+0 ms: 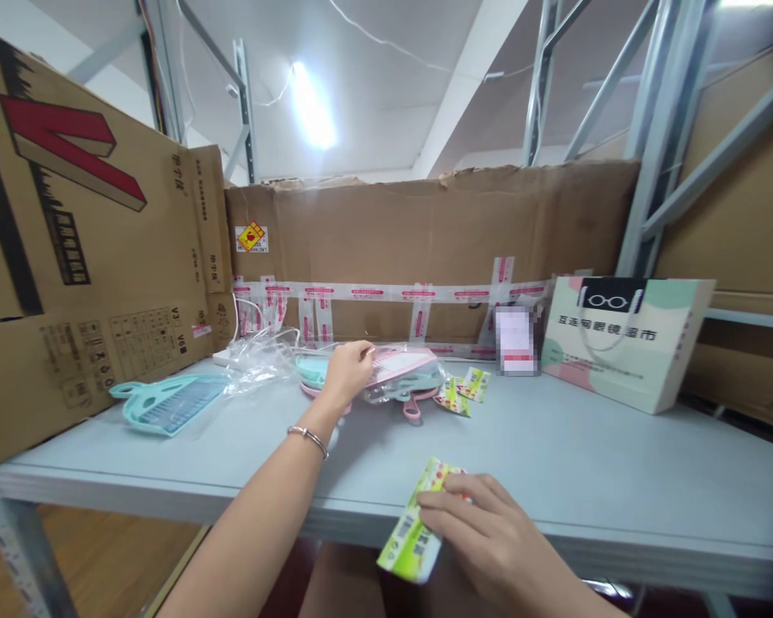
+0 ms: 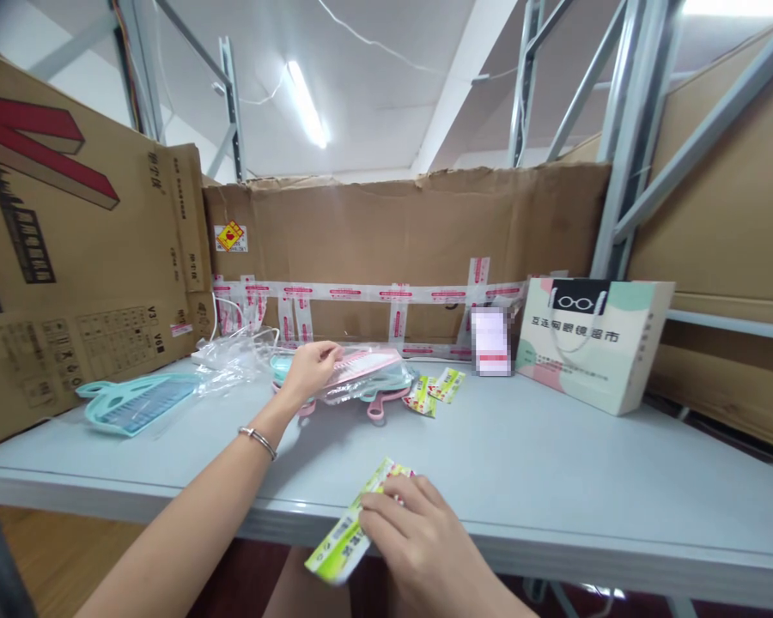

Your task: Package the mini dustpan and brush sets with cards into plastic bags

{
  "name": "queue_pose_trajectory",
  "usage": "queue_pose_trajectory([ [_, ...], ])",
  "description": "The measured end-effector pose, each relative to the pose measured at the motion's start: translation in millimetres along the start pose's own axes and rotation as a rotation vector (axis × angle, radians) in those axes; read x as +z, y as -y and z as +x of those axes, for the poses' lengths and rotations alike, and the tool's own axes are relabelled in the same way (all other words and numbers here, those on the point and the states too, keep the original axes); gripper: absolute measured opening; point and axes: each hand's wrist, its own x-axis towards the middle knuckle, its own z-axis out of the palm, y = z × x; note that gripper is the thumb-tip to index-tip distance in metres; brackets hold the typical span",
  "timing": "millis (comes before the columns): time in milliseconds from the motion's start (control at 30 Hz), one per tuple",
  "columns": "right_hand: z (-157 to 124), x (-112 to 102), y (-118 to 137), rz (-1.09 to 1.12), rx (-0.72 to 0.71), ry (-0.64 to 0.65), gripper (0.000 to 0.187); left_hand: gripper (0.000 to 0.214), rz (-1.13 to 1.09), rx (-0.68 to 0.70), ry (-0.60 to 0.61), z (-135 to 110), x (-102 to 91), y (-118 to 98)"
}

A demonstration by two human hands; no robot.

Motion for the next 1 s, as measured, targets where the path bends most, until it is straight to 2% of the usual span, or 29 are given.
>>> queue_pose_trajectory([
  [133, 19.0, -37.3, -12.3, 0.023, 0.03, -0.054, 0.028, 0.022, 0.051, 0.036, 0.049, -1.5, 0.0, -2.8],
  [233, 35.2, -49.1, -24.7, 0.129, 0.006, -0.136, 0.031, 0.023, 0.067, 0.025, 0.056, -2.4, -1.4, -5.4],
  [300, 45.4, -42.0, -33.2, 0.242, 0.011, -0.163, 0.029, 0.02, 0.069, 0.02, 0.071, -2.9, -2.9, -6.8],
  [367, 54.2, -24.6, -41.6, 0.384, 0.073, -0.158, 0.023, 0.016, 0.065, 0.023, 0.098, -3.2, -4.3, -7.4],
  [533, 65.3, 22.6, -59.9, 0.697, 0.474, -0.071, 0.016, 0.023, 0.031, -0.007, 0.079, -3.1, -4.9, -6.4],
  [633, 65.2, 29.6, -67.4, 0.75, 0.627, -0.045, 0.021, 0.024, 0.021, -0.018, 0.068, -2.1, -4.1, -6.2],
  [733, 63.7, 24.9, -73.5, 0.753, 0.731, -0.085, 0.026, 0.023, 0.021, -0.035, 0.04, -0.6, -3.1, -6.0],
  [867, 61.9, 21.6, -81.8, 0.672, 0.752, -0.111, 0.03, 0.022, -0.002, -0.043, 0.031, 0.0, -1.7, -5.4],
  [1000, 66.6, 28.0, -91.2, 0.478, 0.633, -0.056, 0.026, 0.023, 0.003, -0.028, 0.044, -0.7, -1.7, -5.8],
])
